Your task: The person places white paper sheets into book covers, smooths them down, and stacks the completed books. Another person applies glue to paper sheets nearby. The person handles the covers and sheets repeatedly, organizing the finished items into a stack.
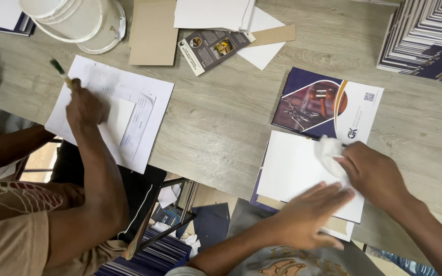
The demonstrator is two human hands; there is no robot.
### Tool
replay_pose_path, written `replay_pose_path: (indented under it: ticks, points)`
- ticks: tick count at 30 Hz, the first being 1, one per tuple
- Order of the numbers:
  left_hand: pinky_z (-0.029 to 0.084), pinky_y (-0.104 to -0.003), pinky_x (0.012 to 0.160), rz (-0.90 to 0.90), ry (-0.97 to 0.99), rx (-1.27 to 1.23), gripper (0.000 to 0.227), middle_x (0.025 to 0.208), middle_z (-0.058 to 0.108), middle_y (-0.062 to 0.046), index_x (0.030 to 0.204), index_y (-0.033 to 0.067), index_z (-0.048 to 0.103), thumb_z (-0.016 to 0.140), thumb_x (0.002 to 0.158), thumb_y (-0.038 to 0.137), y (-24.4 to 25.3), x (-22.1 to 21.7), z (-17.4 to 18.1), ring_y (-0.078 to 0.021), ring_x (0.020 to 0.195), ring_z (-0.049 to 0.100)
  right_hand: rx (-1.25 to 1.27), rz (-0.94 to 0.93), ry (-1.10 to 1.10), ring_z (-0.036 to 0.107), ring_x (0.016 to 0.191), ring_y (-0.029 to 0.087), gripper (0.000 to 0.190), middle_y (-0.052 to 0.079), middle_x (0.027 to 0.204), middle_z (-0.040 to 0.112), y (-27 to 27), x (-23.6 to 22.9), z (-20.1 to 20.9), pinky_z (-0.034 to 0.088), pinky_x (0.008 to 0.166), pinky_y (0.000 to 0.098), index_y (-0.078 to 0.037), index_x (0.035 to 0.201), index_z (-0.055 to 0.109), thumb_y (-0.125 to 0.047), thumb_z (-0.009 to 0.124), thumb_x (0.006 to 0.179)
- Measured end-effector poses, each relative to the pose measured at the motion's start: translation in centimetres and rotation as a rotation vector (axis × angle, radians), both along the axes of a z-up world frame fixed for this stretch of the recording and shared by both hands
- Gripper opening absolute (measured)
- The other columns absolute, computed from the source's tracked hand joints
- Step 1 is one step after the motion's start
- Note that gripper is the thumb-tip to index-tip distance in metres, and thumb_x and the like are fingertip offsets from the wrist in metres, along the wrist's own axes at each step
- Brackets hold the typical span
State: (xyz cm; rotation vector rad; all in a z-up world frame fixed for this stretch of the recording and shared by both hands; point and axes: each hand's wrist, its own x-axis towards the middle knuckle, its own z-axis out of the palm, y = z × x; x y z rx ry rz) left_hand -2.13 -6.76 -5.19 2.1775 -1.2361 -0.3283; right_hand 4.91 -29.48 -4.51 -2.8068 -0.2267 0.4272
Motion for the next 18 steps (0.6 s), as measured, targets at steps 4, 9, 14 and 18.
replay_pose_path:
  ticks: [4,9,14,18]
  points:
    - [0.017,-0.062,0.134,0.416,0.101,-0.084,0.080,0.172,0.029,-0.023,0.167,0.0039,0.028,0.052,0.104,0.046,4.4,5.6,0.4,-0.0469,0.159,0.026,-0.055,-0.086,0.092,0.063,0.090,0.023,0.038,0.001,0.098,0.065,-2.2,-2.5,-0.3,0.052,0.070,0.0434,-0.018,0.093,0.058,-0.047,0.042,0.112]
    - [0.011,-0.055,0.135,0.709,0.046,0.074,0.090,0.175,0.016,-0.036,0.166,-0.0129,0.012,0.039,0.112,0.054,4.3,8.8,0.6,-0.0467,0.165,0.015,0.132,0.217,-0.141,0.064,0.079,0.032,0.018,0.005,0.088,0.067,5.5,-7.9,-2.5,0.052,0.070,0.0515,-0.017,0.091,0.064,-0.030,0.056,0.102]
    - [0.025,-0.057,0.128,0.833,0.182,0.031,0.079,0.161,0.045,-0.033,0.158,-0.0124,0.034,0.034,0.112,0.052,4.8,9.2,-0.5,-0.0492,0.156,0.035,0.206,0.324,-0.537,0.062,0.070,0.022,0.030,0.002,0.081,0.064,10.4,-8.9,0.5,0.051,0.058,0.0381,-0.015,0.084,0.064,-0.036,0.077,0.102]
    - [0.022,-0.061,0.129,0.806,0.162,0.063,0.075,0.155,0.049,-0.033,0.152,-0.0127,0.038,0.026,0.114,0.050,5.1,8.9,-0.6,-0.0511,0.154,0.036,-0.002,0.010,-0.524,0.057,0.062,0.016,0.036,-0.005,0.072,0.057,2.8,-7.0,-2.4,0.041,0.047,0.0376,-0.022,0.075,0.060,-0.042,0.067,0.104]
